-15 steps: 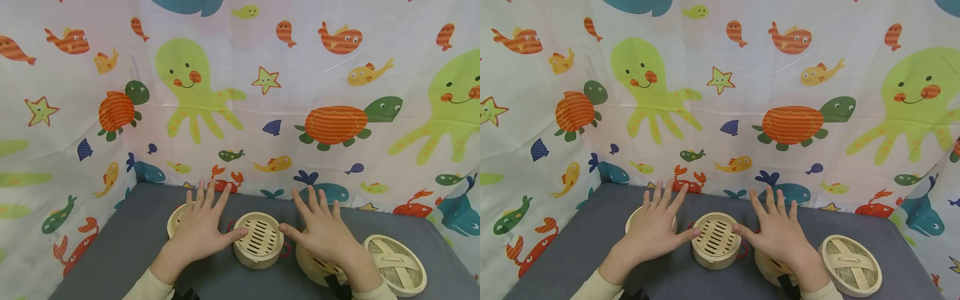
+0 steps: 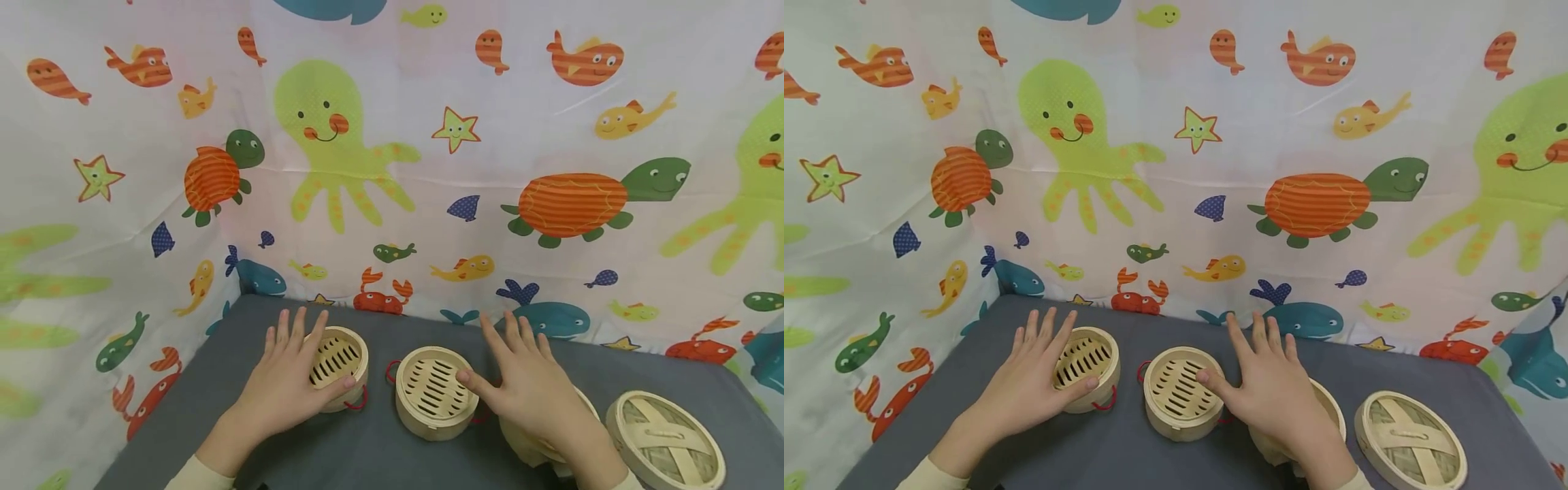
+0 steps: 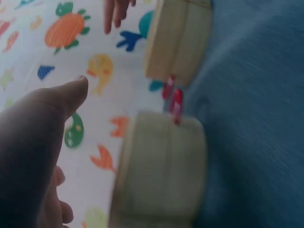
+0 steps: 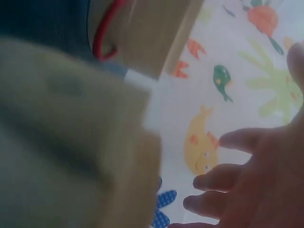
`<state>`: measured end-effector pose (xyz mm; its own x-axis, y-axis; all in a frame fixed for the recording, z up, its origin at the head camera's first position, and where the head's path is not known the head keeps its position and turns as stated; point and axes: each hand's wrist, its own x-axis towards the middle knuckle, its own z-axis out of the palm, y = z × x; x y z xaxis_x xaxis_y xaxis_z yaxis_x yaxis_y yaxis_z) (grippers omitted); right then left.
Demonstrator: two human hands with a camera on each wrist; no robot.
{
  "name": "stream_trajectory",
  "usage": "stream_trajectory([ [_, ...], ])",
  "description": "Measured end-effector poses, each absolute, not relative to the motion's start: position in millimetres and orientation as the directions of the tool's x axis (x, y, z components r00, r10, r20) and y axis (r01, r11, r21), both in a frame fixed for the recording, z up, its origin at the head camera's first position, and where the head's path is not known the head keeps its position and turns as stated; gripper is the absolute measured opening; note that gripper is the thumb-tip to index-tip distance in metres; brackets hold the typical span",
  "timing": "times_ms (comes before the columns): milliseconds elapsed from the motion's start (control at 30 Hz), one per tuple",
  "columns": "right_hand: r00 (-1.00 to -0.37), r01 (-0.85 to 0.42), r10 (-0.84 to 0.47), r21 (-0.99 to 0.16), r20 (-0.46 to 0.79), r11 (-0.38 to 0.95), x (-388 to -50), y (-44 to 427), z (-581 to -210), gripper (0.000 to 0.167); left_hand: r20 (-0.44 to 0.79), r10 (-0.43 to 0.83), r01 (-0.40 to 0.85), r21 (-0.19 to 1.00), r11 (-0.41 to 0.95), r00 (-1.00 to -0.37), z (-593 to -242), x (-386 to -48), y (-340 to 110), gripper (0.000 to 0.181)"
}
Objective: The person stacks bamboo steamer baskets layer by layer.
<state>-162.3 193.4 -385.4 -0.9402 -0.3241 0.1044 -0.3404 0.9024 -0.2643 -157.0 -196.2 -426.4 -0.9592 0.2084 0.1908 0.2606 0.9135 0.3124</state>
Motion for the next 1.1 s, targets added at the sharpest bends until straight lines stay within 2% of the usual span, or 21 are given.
stream_trajectory([
  [233,-0.941,-0.332,-0.336,-0.338,0.049,0.881,-154.1,178.0,-402.0,0.108,0.147,0.155,0.202,0.397,0.895,-0.977,-453.8,-145.2,-217.8,0.129],
  [533,-0.921,-0.318,-0.388,-0.489,-0.045,0.812,-143.2,154.7,-418.2,0.108,0.011,0.077,0.069,0.592,0.803,-0.997,-478.6,-135.4,-230.3,0.148],
  [767,-0.884,-0.321,-0.457,-0.582,-0.1,0.747,-145.7,158.6,-417.8,0.108,0.043,0.049,0.065,0.683,0.728,-0.998,-479.5,-139.4,-232.4,0.154],
  [933,-0.847,-0.28,-0.508,-0.679,-0.159,0.679,-153.4,165.4,-416.9,0.121,0.055,0.019,0.052,0.704,0.708,-0.998,-479.1,-142.5,-230.9,0.15],
  [1000,-0.848,-0.303,-0.513,-0.672,-0.133,0.676,-155.5,166.5,-418.4,0.114,0.064,0.013,0.055,0.715,0.697,-0.998,-480.4,-143.9,-230.0,0.145],
  [1100,-0.858,-0.348,-0.506,-0.634,-0.081,0.691,-157.7,166.8,-421.9,0.08,0.082,0.009,0.067,0.736,0.674,-0.997,-483.8,-144.7,-229.8,0.139],
])
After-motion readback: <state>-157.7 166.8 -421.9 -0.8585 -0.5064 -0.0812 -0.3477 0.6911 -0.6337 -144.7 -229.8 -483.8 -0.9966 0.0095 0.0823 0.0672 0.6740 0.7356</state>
